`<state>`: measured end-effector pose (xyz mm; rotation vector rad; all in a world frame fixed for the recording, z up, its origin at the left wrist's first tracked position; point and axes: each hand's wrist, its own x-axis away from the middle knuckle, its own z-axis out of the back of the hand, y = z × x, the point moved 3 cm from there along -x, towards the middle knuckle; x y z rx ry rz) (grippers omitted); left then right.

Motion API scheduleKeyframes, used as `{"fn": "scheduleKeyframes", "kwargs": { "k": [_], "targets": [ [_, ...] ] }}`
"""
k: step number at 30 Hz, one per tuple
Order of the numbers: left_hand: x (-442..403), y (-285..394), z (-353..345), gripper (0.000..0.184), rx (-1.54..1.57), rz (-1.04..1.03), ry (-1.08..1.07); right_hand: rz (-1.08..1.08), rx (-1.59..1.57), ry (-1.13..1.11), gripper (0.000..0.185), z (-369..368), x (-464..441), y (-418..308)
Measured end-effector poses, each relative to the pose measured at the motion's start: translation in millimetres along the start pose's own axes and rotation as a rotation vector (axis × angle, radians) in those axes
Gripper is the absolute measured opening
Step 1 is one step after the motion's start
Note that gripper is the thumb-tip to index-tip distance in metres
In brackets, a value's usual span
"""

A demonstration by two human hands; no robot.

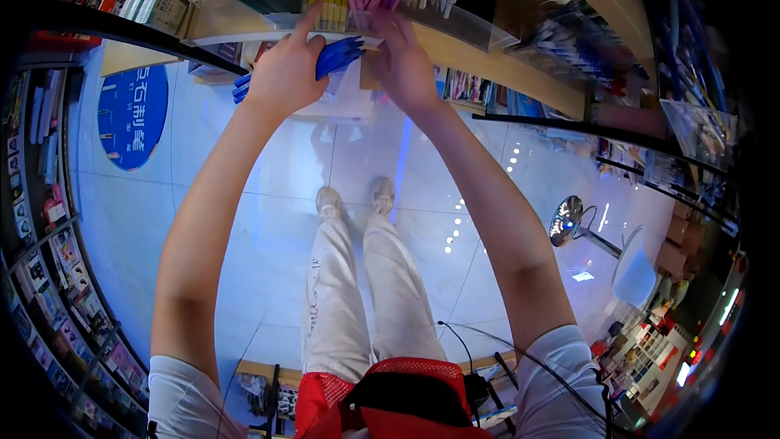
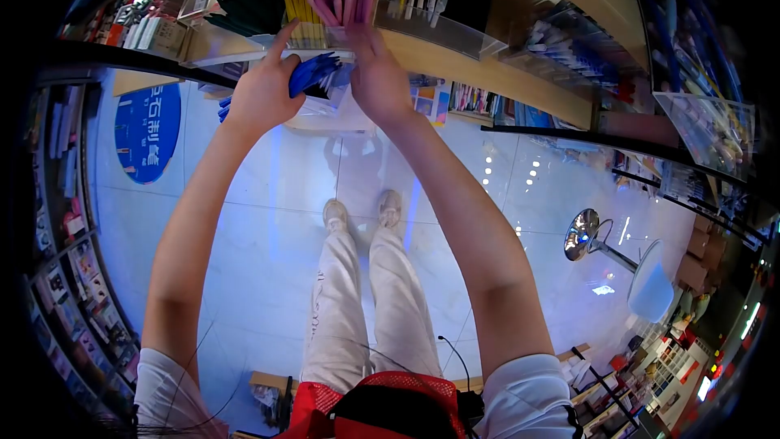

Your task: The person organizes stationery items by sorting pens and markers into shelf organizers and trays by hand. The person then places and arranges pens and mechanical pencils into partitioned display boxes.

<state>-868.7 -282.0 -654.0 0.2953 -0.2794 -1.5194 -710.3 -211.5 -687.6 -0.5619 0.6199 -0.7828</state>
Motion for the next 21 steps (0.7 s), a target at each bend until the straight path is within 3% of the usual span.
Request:
{"fn": "scheduleKeyframes", "kwargs": {
  "k": [7,11,16,19,21],
  "targets": [
    [8.9,-4.2,-6.1,0.026,-0.035,-0.07,0.069,-0.112,-0.224,0.121,0.045,-0.1,-6.6,4.4],
    [8.1,-1.0,-3.9,0.028,-0.045,-0.038,0.007,-0.119,-0.28,0.164,0.045,3.1,-7.0,2.7],
    [1.7,1.2,1.9,0.032,-0.018,0.036,-0.093,-0.243,-0.304,0.114,0.045,8.7,8.9,5.1],
    [8.1,4.7,6.9,0.028,0.05,-0.029,0.059,-0.268,-0.289,0.129,0.044,5.1,46.0,10.5],
    [16.9,1.6,4.3,0.036,0.062,-0.044,0.053,-0.368,-0.289,0.025,0.043,5.8,83.1,6.1]
  ]
}}
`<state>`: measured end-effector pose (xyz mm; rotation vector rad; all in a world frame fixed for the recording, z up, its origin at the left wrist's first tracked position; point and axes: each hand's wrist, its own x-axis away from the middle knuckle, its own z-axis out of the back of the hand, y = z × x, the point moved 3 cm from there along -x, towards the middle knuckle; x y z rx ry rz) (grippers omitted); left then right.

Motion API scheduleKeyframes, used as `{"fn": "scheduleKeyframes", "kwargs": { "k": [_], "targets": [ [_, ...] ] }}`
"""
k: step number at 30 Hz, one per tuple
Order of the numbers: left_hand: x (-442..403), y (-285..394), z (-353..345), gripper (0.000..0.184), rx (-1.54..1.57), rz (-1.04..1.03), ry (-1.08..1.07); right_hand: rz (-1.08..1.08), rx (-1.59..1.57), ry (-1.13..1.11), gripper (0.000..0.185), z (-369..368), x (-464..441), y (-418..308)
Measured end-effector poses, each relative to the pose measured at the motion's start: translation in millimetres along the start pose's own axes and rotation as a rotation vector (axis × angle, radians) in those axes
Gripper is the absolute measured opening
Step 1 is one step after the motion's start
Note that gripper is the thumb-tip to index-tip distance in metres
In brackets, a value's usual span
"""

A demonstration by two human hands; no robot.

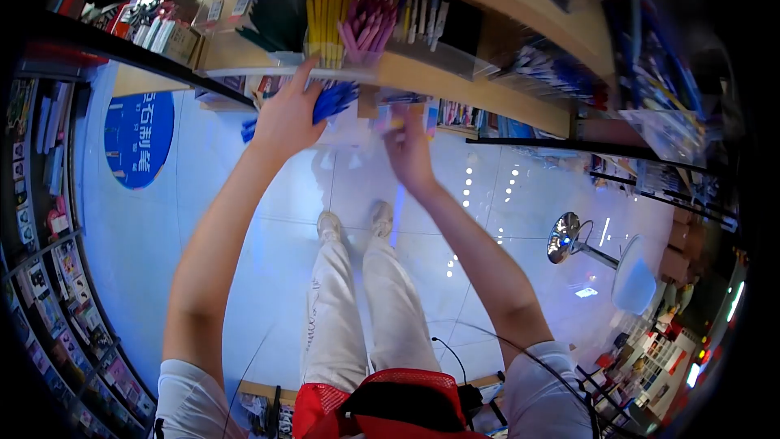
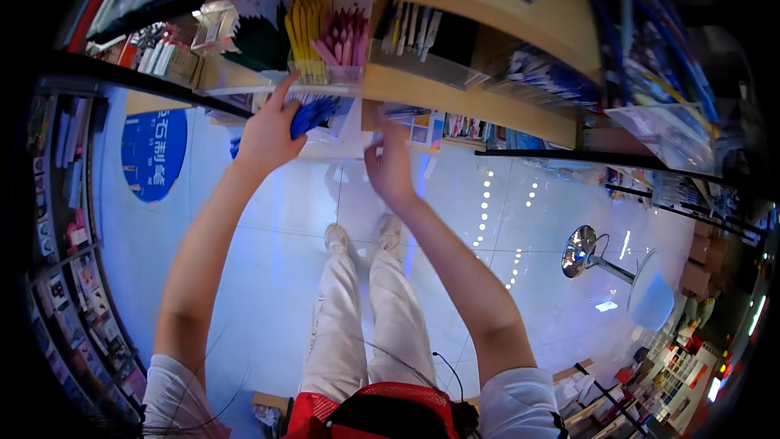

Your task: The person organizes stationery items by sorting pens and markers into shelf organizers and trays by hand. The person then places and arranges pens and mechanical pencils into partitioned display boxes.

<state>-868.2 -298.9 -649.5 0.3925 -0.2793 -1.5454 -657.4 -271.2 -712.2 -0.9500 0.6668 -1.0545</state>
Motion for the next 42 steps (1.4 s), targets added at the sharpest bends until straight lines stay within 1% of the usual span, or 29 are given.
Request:
{"fn": "scheduleKeyframes", "kwargs": {
  "k": [1,3,4,5,6,7,8,9,10,11,12,13,14,16,17,18,19,20,21,24,26,28,29,30,32,33,35,38,42],
  "targets": [
    [6.7,1.3,2.8,0.04,0.002,0.011,-0.028,-0.046,-0.017,-0.03,0.045,3.2,19.2,2.2],
    [26.4,5.8,9.5,0.037,0.167,0.191,-0.069,-0.175,-0.055,-0.098,0.046,8.5,63.3,5.8],
    [37.9,12.8,18.1,0.032,0.323,0.24,-0.067,-0.254,-0.076,-0.135,0.045,13.1,85.9,3.5],
    [52.9,16.6,19.6,0.027,0.505,0.28,-0.067,-0.321,-0.104,-0.196,0.044,17.1,106.1,-7.7],
    [75.3,15.8,5.7,0.02,0.839,0.446,-0.136,-0.386,-0.133,-0.258,0.044,21.2,124.9,-20.7],
    [87.8,33.4,20.1,0.013,1.142,0.559,-0.236,-0.421,-0.24,-0.373,0.047,25.0,142.6,-36.7],
    [99.5,54.6,36.3,0.01,1.367,0.629,-0.235,-0.456,-0.347,-0.492,0.05,27.8,158.4,-55.3],
    [111.2,73.2,47.9,0.011,1.556,0.644,-0.232,-0.499,-0.523,-0.547,0.055,29.4,169.4,-82.4],
    [121.8,92.3,59.6,0.013,1.645,0.698,-0.225,-0.541,-0.699,-0.604,0.06,29.8,179.0,-112.9],
    [130.8,109.6,69.6,0.015,1.69,0.721,-0.243,-0.426,-0.7,-0.628,0.065,31.0,186.2,-142.7],
    [138.9,124.7,75.0,0.017,1.736,0.687,-0.22,-0.303,-0.693,-0.651,0.071,31.8,187.8,-168.6],
    [143.5,140.3,83.7,0.018,1.798,0.705,-0.184,-0.23,-0.552,-0.639,0.065,32.5,191.1,-188.7],
    [149.9,155.4,92.7,0.018,1.862,0.733,-0.147,-0.363,-0.567,-0.683,0.059,38.5,191.1,-209.2],
    [152.3,172.4,127.5,0.02,1.663,0.661,-0.106,-0.63,-0.595,-0.769,0.049,53.4,177.8,-251.3],
    [151.7,177.6,143.9,0.02,1.598,0.615,-0.094,-0.549,-0.597,-0.697,0.033,59.0,175.8,-262.8],
    [151.2,183.2,161.9,0.021,1.533,0.568,-0.079,-0.544,-0.582,-0.762,0.027,67.7,174.6,-275.5],
    [151.6,192.2,186.8,0.022,1.593,0.543,-0.066,-0.52,-0.62,-0.776,0.023,76.6,173.6,-289.8],
    [150.6,197.5,204.1,0.022,1.602,0.451,-0.096,-0.495,-0.66,-0.788,0.02,84.9,173.4,-304.5],
    [150.7,201.5,219.7,0.022,1.606,0.365,-0.128,-0.511,-0.774,-0.799,0.016,92.2,176.5,-320.6],
    [155.6,210.0,235.4,0.025,1.717,0.19,-0.29,-0.454,-1.194,-0.944,0.018,94.2,189.3,-339.2],
    [156.0,217.1,237.6,0.032,1.686,0.278,-0.356,-0.49,-1.158,-0.889,0.021,97.3,191.1,-343.6],
    [152.8,226.9,246.8,0.032,1.575,0.412,-0.39,-0.498,-1.225,-0.722,0.026,102.7,189.0,-340.7],
    [148.9,236.2,247.9,0.035,1.623,0.375,-0.357,-0.455,-1.319,-0.69,0.024,107.9,183.5,-337.7],
    [146.1,241.2,245.4,0.035,1.634,0.39,-0.348,-0.476,-1.309,-0.628,0.025,114.5,179.3,-333.5],
    [132.4,247.3,237.8,0.036,1.655,0.417,-0.327,-0.475,-1.138,-0.637,0.034,124.9,170.7,-317.3],
    [126.3,247.1,227.8,0.037,1.707,0.401,-0.327,-0.467,-1.112,-0.648,0.035,132.0,165.6,-313.3],
    [112.5,260.2,222.1,0.037,1.785,0.463,-0.307,-0.445,-1.058,-0.675,0.037,148.8,153.6,-306.5],
    [91.3,277.5,208.7,0.039,1.843,0.501,-0.283,-0.523,-1.029,-0.636,0.037,179.6,141.3,-301.7],
    [69.0,307.3,185.4,0.04,1.906,0.576,-0.155,-0.609,-0.966,-0.603,0.035,209.2,128.6,-276.9]
  ]
}}
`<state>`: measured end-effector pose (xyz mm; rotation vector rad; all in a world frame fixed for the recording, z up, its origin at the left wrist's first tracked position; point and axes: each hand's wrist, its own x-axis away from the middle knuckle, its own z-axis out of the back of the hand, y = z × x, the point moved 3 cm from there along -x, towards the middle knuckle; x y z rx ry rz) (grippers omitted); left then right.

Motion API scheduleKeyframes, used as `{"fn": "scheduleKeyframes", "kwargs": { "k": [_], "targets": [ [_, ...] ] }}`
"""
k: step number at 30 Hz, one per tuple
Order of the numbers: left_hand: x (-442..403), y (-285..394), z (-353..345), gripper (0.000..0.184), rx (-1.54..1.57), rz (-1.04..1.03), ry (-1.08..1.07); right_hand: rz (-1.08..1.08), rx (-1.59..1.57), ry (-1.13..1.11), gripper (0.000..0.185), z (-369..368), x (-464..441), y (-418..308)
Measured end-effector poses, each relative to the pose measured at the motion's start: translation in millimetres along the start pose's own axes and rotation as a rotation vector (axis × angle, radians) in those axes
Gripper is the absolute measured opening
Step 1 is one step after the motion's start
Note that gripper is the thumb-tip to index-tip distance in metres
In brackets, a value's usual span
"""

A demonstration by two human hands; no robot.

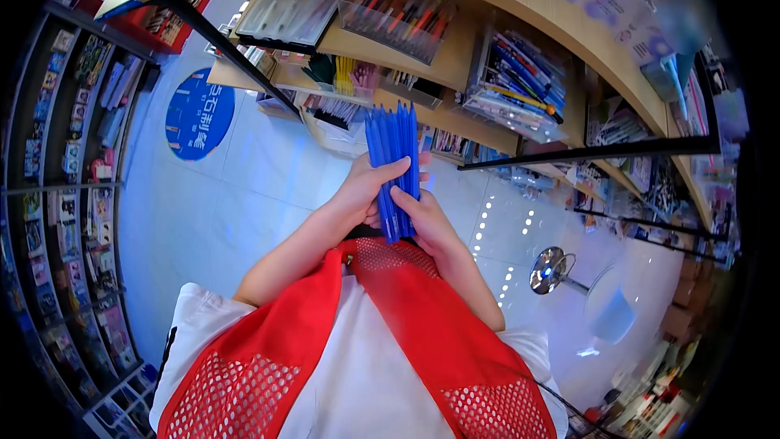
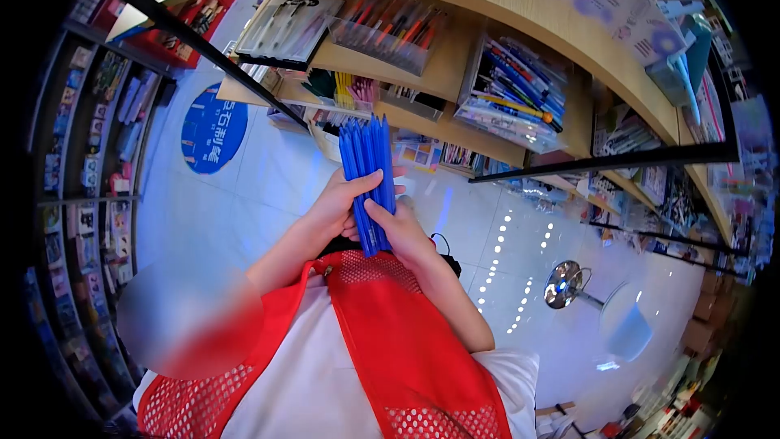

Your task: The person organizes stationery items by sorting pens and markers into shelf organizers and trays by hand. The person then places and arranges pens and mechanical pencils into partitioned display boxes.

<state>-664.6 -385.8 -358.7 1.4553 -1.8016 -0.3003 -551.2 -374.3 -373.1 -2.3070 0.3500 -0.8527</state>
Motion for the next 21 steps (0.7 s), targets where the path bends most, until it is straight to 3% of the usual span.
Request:
{"fn": "scheduleKeyframes", "kwargs": {
  "k": [5,9,13,16,21],
  "targets": [
    [-15.6,-18.4,-1.0,0.041,0.056,-0.116,0.101,-0.1,0.093,0.026,0.032,25.2,-4.6,-9.8],
    [-6.9,-11.2,0.7,0.042,-0.004,-0.117,0.069,-0.245,-0.006,-0.275,0.037,23.7,-10.1,-18.7],
    [1.0,-1.6,14.7,0.03,-0.068,-0.148,0.091,-0.229,0.114,-0.342,0.026,-2.9,-22.7,-11.0],
    [8.2,1.7,36.1,0.032,-0.038,-0.171,0.159,-0.276,0.222,-0.303,0.021,-12.2,-37.5,3.9],
    [26.3,19.9,70.3,0.026,0.179,-0.255,0.163,-0.376,0.054,-0.506,0.02,-37.4,-69.4,25.7]
  ]
}}
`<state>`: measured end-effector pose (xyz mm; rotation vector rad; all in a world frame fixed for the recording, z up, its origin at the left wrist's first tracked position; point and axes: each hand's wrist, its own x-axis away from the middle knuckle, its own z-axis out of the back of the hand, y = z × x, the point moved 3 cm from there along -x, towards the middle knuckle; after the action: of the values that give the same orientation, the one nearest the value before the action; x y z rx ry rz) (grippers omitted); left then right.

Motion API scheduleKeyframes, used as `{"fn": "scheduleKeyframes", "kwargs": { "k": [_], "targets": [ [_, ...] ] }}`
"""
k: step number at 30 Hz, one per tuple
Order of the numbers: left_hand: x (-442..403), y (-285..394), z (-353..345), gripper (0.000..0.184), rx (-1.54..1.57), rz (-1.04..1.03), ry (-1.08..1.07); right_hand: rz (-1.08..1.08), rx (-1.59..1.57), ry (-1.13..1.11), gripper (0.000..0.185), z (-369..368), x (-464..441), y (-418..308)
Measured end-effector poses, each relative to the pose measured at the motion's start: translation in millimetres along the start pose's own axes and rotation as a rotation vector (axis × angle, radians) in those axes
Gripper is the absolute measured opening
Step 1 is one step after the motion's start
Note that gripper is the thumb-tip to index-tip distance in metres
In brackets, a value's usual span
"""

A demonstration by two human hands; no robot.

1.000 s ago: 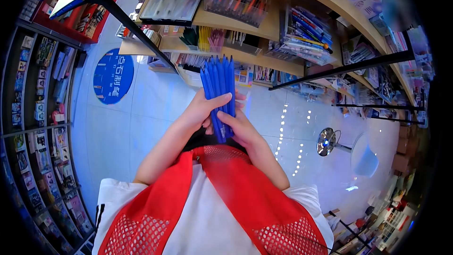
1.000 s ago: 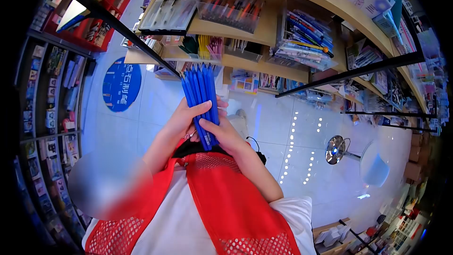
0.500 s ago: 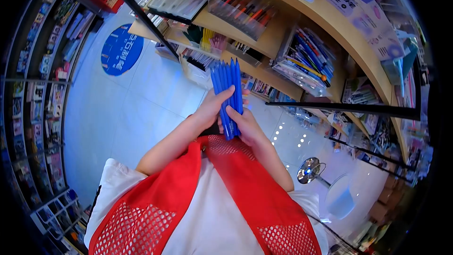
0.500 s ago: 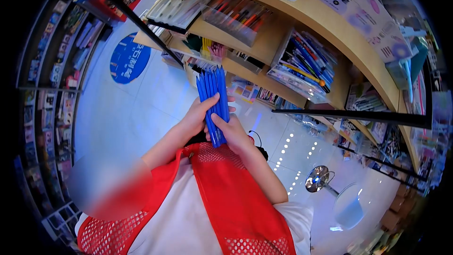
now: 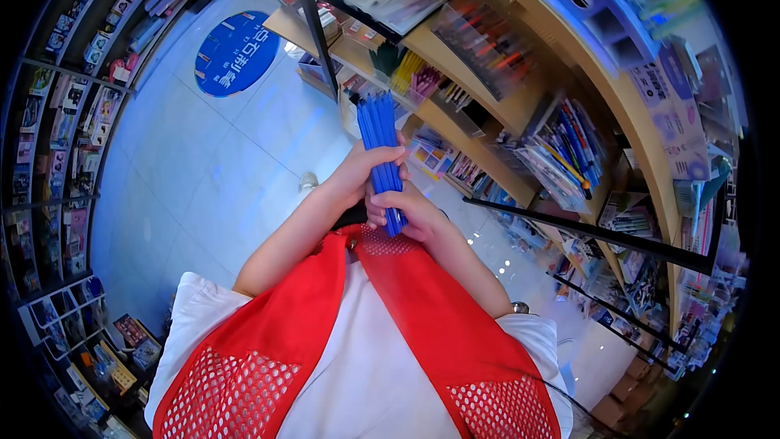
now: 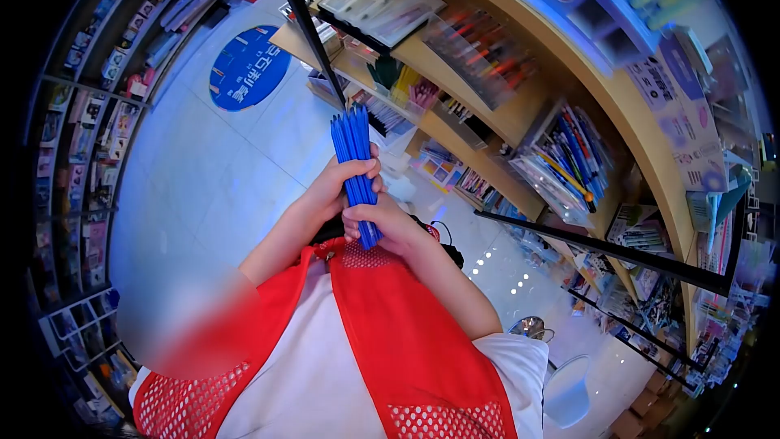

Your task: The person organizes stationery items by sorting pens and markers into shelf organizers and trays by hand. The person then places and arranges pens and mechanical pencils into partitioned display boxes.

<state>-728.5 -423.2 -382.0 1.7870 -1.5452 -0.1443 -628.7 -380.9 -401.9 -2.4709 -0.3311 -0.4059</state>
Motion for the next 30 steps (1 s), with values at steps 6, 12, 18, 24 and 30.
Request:
{"fn": "scheduleKeyframes", "kwargs": {
  "k": [6,12,18,24,30],
  "targets": [
    [-19.6,67.0,89.9,0.018,-0.104,-0.246,0.229,0.196,0.22,0.43,0.037,-15.9,-81.2,4.2],
    [-125.5,150.2,186.5,0.015,-0.604,-0.515,0.395,0.262,0.087,0.734,0.041,-3.6,-148.7,68.2],
    [-234.1,143.6,232.6,0.021,-0.882,-0.787,0.437,0.148,0.141,0.798,0.035,4.7,-162.9,113.7],
    [-310.3,89.0,273.4,0.019,-0.895,-0.866,0.149,0.515,1.236,1.169,0.034,133.2,-194.0,63.1],
    [-382.4,60.1,321.2,0.034,-1.128,-0.979,-0.159,0.856,2.279,1.142,0.033,212.0,-288.9,-17.8]
  ]
}}
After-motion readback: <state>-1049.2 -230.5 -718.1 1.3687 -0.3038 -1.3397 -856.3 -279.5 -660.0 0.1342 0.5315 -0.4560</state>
